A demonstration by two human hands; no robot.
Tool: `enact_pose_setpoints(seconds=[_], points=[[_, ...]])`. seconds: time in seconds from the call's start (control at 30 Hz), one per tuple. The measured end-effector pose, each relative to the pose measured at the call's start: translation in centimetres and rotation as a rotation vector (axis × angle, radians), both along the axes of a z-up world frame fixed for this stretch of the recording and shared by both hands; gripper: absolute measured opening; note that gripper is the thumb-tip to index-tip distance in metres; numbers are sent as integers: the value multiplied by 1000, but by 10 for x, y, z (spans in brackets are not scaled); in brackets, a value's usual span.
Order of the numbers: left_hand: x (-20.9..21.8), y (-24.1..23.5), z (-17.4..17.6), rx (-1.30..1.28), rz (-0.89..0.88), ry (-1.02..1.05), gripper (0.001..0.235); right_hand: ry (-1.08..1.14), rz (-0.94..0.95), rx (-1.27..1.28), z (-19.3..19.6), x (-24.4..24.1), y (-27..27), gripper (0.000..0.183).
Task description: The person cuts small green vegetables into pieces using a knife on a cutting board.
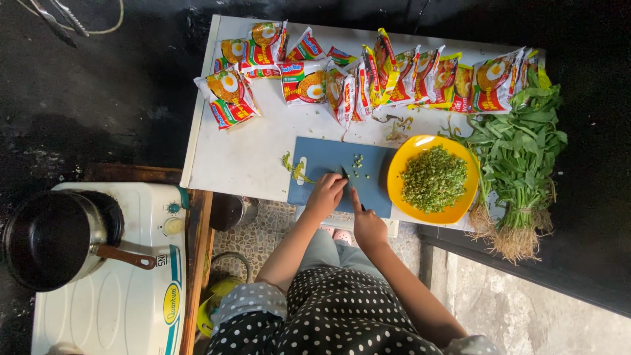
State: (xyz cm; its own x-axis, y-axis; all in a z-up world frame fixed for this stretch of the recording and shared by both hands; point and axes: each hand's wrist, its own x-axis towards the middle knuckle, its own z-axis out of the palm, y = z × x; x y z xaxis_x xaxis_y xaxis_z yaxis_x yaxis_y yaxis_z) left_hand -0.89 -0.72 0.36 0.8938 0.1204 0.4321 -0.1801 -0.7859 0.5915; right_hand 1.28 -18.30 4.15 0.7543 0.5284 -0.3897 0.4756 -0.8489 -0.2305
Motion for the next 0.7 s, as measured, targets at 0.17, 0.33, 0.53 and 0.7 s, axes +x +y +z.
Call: enact_pose_setpoints(seconds=[0.17,0.33,0.53,0.7], points=[[0,0,2,-2,5,4,25,-34,2,9,0,-15,-14,96],[1,1,-1,17,-5,-12,25,-41,11,24,-1,-13,-15,95],[2,3,-2,-11,-30,-42,28,-77,-14,12,-10,0,3,92],[4,7,3,-47,-57,-6,24,-55,-31,58,-9,7,7,88]])
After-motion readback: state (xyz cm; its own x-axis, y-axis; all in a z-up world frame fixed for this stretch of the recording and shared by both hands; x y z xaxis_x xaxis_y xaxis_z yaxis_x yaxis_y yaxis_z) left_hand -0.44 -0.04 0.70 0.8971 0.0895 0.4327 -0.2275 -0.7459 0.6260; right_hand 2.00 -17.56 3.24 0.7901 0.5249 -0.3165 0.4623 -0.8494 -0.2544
